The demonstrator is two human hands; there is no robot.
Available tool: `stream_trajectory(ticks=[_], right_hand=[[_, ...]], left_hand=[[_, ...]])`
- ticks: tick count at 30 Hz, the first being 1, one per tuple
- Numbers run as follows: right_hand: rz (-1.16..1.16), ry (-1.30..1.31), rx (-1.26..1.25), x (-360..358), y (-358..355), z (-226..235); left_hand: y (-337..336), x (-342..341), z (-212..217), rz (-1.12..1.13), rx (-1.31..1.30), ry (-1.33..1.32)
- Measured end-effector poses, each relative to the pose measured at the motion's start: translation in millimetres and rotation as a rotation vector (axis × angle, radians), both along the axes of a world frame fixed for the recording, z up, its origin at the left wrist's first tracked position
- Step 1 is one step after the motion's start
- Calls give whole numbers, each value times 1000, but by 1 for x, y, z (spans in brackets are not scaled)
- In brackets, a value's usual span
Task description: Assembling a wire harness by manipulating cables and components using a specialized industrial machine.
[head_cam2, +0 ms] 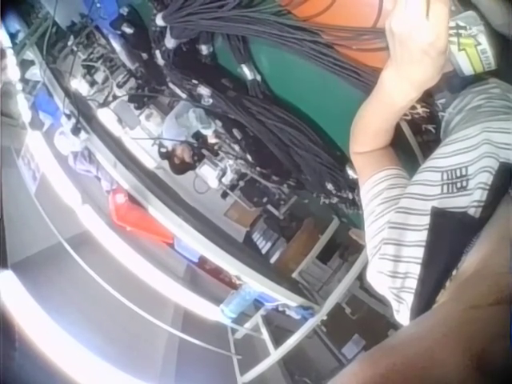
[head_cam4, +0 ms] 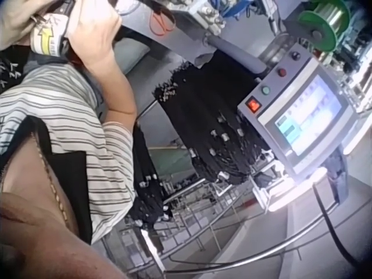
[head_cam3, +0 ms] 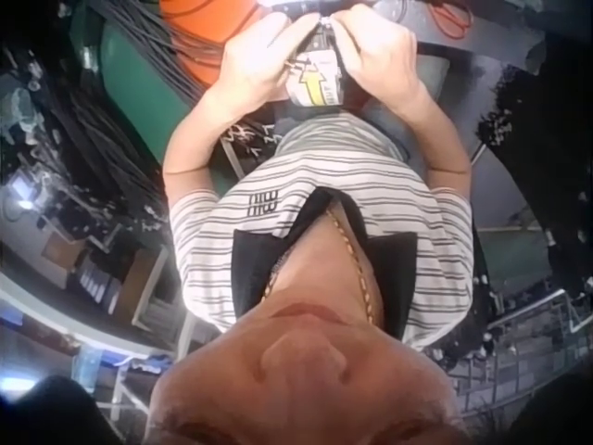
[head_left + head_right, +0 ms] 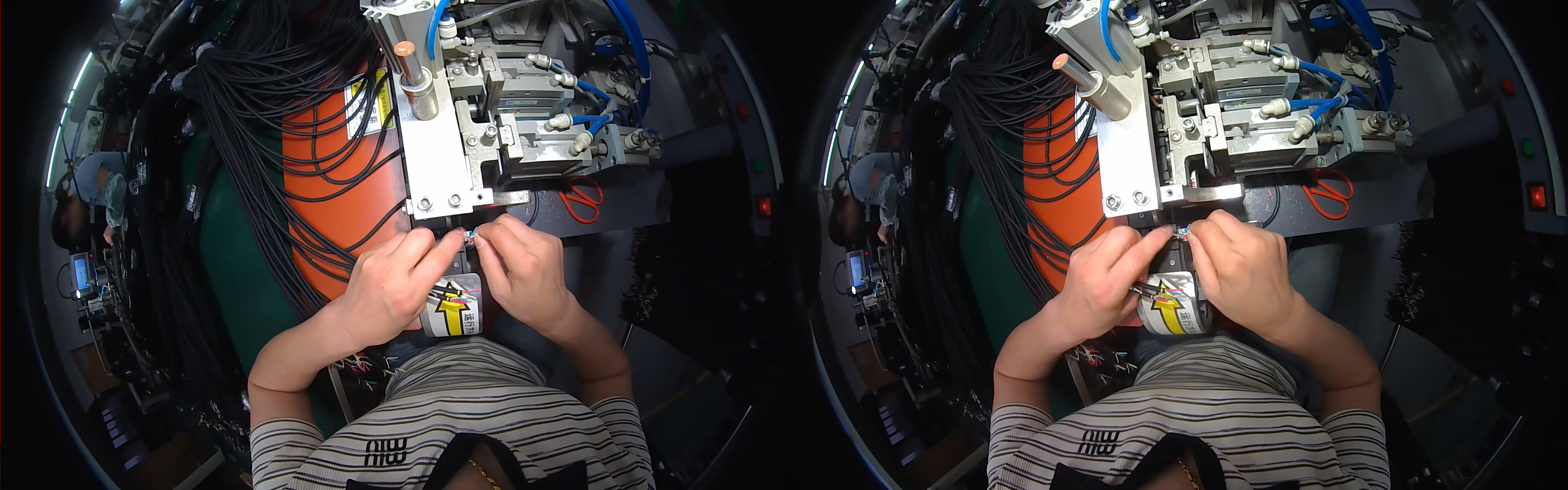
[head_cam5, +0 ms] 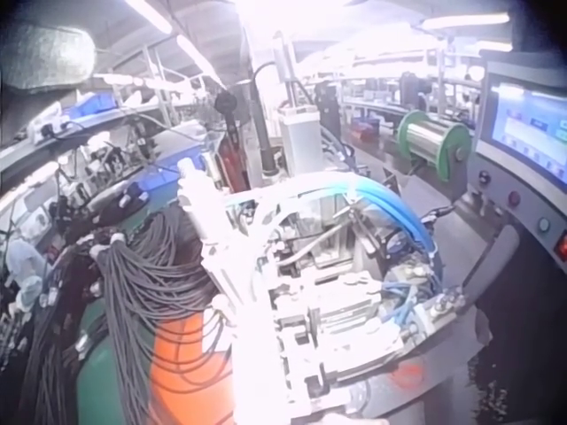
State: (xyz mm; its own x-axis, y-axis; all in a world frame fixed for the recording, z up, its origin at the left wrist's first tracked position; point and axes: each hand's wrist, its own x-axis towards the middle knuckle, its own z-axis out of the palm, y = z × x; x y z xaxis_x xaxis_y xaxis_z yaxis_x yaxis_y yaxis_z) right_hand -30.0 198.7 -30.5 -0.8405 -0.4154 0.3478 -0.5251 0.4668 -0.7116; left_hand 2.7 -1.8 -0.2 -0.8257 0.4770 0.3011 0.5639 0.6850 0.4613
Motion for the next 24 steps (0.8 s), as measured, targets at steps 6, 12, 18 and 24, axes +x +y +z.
stream_trajectory(ticks=[6,12,18,24], right_hand=[[5,127,170,1,-4,13],[103,52,188,-9,5,6],[4,97,58,-5,-2,5],[84,-140,13,-22,0,8]], left_hand=[[3,1,9,-107,-250,68],[12,3,17,-67,-327,1],[10,0,14,-52,-281,10],[8,-5,20,-30,-356,31]])
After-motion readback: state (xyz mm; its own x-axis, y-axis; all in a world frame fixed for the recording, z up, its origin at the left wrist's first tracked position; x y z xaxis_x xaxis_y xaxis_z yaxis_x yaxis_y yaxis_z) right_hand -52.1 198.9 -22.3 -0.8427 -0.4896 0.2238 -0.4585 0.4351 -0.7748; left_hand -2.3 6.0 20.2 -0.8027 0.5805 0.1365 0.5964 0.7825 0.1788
